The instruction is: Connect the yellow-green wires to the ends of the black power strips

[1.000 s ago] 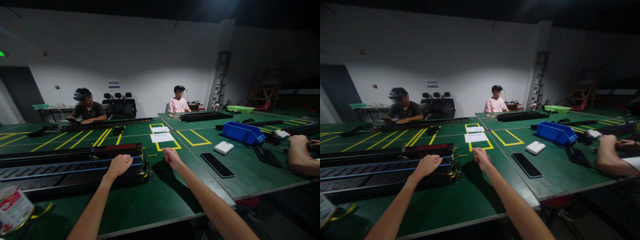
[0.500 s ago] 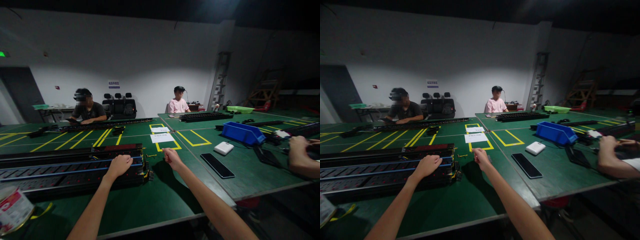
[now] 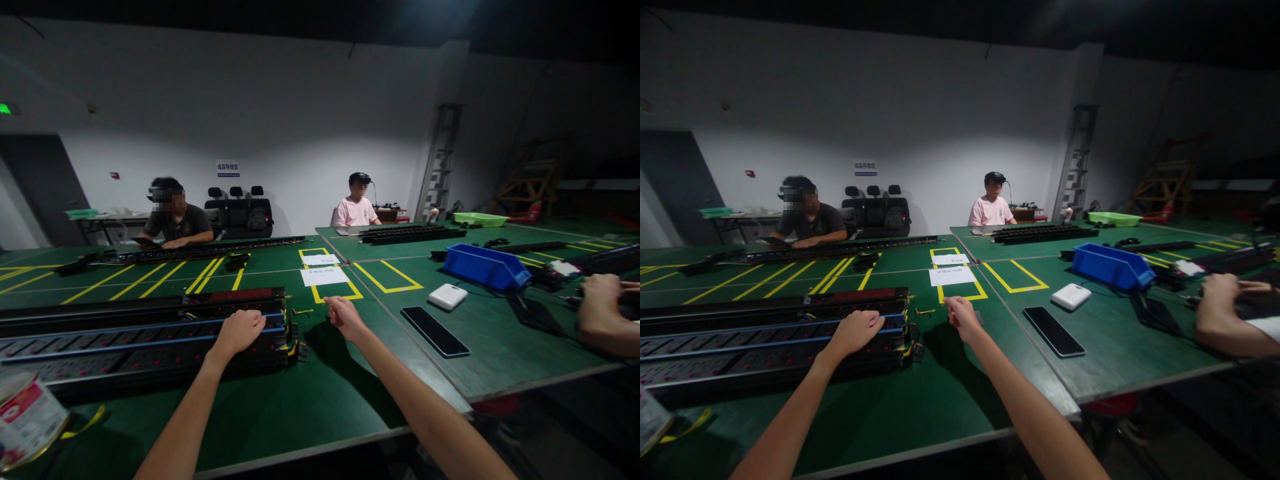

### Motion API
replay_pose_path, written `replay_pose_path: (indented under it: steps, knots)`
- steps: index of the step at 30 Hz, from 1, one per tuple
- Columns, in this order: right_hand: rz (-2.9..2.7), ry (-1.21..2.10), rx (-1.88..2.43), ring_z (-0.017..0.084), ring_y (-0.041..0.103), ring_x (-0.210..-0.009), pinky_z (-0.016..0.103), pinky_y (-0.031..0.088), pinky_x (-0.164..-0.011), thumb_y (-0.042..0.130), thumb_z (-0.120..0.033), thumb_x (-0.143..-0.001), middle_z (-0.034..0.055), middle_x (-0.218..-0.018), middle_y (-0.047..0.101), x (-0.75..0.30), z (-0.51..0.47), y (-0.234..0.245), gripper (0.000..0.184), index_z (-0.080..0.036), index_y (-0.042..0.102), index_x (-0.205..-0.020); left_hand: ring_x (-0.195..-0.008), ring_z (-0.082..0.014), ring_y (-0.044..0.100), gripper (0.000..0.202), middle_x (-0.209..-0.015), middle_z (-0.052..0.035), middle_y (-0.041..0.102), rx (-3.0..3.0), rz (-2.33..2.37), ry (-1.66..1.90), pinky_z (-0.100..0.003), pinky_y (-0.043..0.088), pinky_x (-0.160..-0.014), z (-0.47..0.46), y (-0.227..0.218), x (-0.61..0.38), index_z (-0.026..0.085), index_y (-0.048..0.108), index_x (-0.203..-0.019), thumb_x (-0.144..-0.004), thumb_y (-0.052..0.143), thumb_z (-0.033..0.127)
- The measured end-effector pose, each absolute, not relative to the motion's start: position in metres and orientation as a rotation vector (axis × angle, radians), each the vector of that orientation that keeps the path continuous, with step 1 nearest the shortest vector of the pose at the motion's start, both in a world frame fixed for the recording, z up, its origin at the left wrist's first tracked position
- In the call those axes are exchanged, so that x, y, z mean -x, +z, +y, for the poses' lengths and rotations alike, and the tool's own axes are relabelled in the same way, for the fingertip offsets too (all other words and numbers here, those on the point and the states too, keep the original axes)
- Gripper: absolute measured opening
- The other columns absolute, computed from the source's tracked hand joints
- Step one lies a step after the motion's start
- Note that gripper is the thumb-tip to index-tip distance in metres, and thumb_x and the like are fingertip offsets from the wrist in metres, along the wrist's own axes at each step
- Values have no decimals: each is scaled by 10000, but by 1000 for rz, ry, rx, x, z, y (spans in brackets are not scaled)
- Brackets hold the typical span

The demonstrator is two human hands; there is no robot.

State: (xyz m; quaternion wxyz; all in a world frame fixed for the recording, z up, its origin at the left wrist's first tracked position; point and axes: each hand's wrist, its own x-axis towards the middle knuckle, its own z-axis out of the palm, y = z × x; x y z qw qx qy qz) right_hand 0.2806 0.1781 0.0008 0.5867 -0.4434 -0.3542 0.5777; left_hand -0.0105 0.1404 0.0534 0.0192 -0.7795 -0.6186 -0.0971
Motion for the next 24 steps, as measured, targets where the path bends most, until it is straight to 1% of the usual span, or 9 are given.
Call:
replay_pose_path:
  steps: [5,10,12,14,18,24]
  knots:
    - [-838,1343,1043,47,330,-397,202,187,-381,747,-287,-696,-82,-507,449,-280,177,2,194,-200,573,-690,-807,-226,703,433,-802,-69,729,2422,-1950,-305,-263,422,-685,139,56,9,212,625,-717,-1006,381,423]
    - [-821,1346,1069,40,342,-398,182,204,-387,728,-277,-710,-83,-513,440,-279,176,4,205,-195,546,-664,-838,-250,708,435,-828,-83,735,2412,-1929,-288,-285,447,-712,141,52,11,222,648,-742,-1002,371,434]
    - [-827,1348,1062,38,342,-400,178,206,-388,727,-275,-718,-81,-521,439,-279,176,4,195,-190,557,-671,-844,-249,706,440,-834,-84,737,2411,-1925,-288,-287,452,-721,142,50,12,224,653,-746,-1001,365,438]
    - [-839,1348,1055,40,342,-401,183,203,-387,737,-275,-715,-79,-530,445,-280,176,4,191,-190,569,-684,-839,-246,705,442,-835,-84,737,2413,-1919,-292,-285,450,-715,143,50,12,223,648,-742,-1001,362,440]
    - [-840,1343,1047,47,346,-402,195,195,-384,752,-285,-699,-79,-524,448,-280,177,1,227,-203,542,-678,-828,-239,703,435,-827,-76,736,2411,-1915,-291,-277,439,-700,142,51,12,222,632,-734,-1003,363,434]
    - [-829,1355,1047,45,352,-406,189,197,-390,739,-281,-699,-80,-516,448,-280,175,4,210,-199,547,-673,-826,-241,707,430,-822,-74,733,2419,-1923,-292,-274,433,-690,141,52,11,218,620,-725,-1005,365,421]
